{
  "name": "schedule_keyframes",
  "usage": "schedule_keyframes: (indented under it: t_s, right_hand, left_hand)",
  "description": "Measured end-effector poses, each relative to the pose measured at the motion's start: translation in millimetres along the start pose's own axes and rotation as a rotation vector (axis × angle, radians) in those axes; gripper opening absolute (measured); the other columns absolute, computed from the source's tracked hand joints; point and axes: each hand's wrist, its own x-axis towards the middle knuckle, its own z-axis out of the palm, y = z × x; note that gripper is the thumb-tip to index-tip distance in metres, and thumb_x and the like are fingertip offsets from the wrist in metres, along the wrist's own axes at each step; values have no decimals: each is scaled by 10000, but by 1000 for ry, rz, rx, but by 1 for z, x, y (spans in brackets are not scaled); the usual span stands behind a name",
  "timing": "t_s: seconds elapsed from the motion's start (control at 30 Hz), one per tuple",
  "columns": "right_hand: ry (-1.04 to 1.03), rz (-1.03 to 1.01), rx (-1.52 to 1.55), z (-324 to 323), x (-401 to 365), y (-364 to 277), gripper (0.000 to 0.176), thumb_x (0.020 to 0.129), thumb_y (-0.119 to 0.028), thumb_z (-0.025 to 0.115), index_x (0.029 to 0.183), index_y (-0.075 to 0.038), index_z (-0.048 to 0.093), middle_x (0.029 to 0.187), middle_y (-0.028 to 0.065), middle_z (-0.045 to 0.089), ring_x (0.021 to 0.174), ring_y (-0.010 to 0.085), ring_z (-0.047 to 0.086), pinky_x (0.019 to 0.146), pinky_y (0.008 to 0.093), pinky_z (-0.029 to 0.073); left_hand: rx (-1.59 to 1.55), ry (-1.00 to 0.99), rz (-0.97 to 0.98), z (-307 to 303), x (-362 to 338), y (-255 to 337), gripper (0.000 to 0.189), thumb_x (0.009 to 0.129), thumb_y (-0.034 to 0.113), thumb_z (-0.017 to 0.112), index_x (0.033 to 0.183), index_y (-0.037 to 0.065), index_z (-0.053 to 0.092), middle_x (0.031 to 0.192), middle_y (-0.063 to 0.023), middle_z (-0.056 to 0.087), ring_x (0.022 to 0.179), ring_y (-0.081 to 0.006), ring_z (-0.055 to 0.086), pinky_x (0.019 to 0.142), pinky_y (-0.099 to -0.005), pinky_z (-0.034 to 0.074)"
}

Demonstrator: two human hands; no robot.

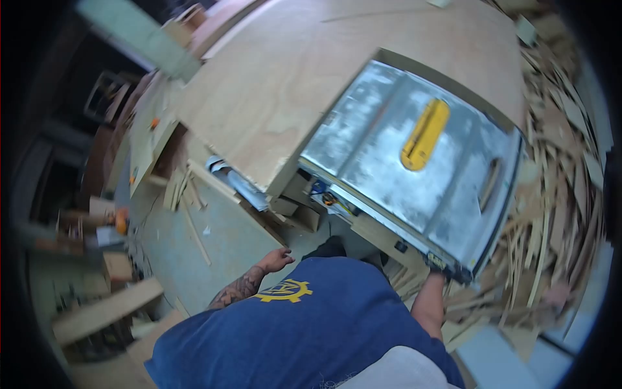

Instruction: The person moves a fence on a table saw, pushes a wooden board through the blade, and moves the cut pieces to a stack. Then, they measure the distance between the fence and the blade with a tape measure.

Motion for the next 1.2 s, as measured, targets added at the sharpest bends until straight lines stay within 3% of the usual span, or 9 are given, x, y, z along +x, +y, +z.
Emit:
schedule_keyframes:
  t_s: [0.1, 0.23, 0.5, 0.77, 0.83, 0.87, 1.0, 1.1, 1.2]
  right_hand:
    - [116, 12, -79, 11, -5, 0, 680, 988, -576, 504, 1463, -91, 527, 1543, 153, 507, 1370, 359, 510, 1172, 595, 377]
    - [208, -15, -162, 13, -6, -4, 671, 990, -560, 509, 1459, -80, 531, 1537, 157, 515, 1358, 359, 523, 1167, 589, 385]
    - [334, -107, -241, 6, -18, -7, 652, 995, -528, 519, 1449, -60, 538, 1523, 163, 530, 1334, 358, 548, 1157, 577, 402]
    - [542, -221, -299, -25, -66, 13, 636, 1000, -500, 528, 1441, -42, 544, 1512, 169, 544, 1312, 357, 571, 1148, 566, 418]
    - [297, -417, -434, -36, -78, 17, 578, 1018, -405, 532, 1351, 64, 587, 1399, 200, 625, 1174, 340, 660, 1062, 504, 507]
    - [322, -497, -439, -11, -96, 26, 521, 1044, -337, 488, 1243, 125, 626, 1283, 227, 673, 1051, 338, 704, 981, 447, 563]
    - [461, -649, -627, 18, -109, 36, 490, 1079, -305, 512, 1256, 144, 588, 1229, 236, 660, 1050, 355, 692, 978, 474, 574]
    - [332, -620, -545, 1, -95, 29, 487, 1086, -338, 542, 1333, 80, 578, 1268, 205, 649, 1050, 350, 694, 923, 452, 568]
    - [255, -522, -782, -49, -83, 2, 408, 1069, -361, 601, 1341, -57, 610, 1274, 134, 658, 1041, 283, 697, 884, 407, 572]
  left_hand:
    - [23, 119, 16, -10, 12, 12, 620, 981, 355, 661, 1429, -58, 542, 1253, -217, 718, 1190, -312, 682, 1027, -393, 520]
    - [68, 298, 30, -7, 25, 17, 639, 955, 417, 667, 1373, -61, 592, 1226, -247, 723, 1187, -377, 684, 1032, -420, 524]
    - [276, -11, -67, 13, 51, 7, 646, 933, 458, 680, 1381, -5, 630, 1355, -248, 662, 1307, -390, 604, 1118, -436, 467]
    - [224, -27, 38, -23, 91, 28, 650, 927, 468, 670, 1385, 10, 627, 1324, -251, 674, 1290, -398, 611, 1092, -455, 478]
    - [178, -53, 57, -28, 104, 24, 649, 924, 471, 667, 1386, 17, 627, 1336, -250, 667, 1290, -403, 608, 1096, -449, 475]
    - [182, -70, 62, -28, 112, 16, 649, 924, 471, 667, 1386, 17, 627, 1336, -250, 667, 1290, -403, 608, 1096, -449, 475]
    - [285, -111, 92, -30, 134, 1, 651, 919, 459, 673, 1380, 1, 626, 1352, -249, 659, 1295, -412, 603, 1109, -438, 467]
    - [277, -140, 81, -36, 139, -14, 647, 924, 455, 670, 1368, -13, 632, 1364, -253, 651, 1303, -413, 597, 1116, -433, 462]
    - [326, -186, 95, -43, 145, -16, 633, 937, 452, 663, 1352, -27, 646, 1364, -266, 649, 1306, -404, 601, 1123, -426, 458]
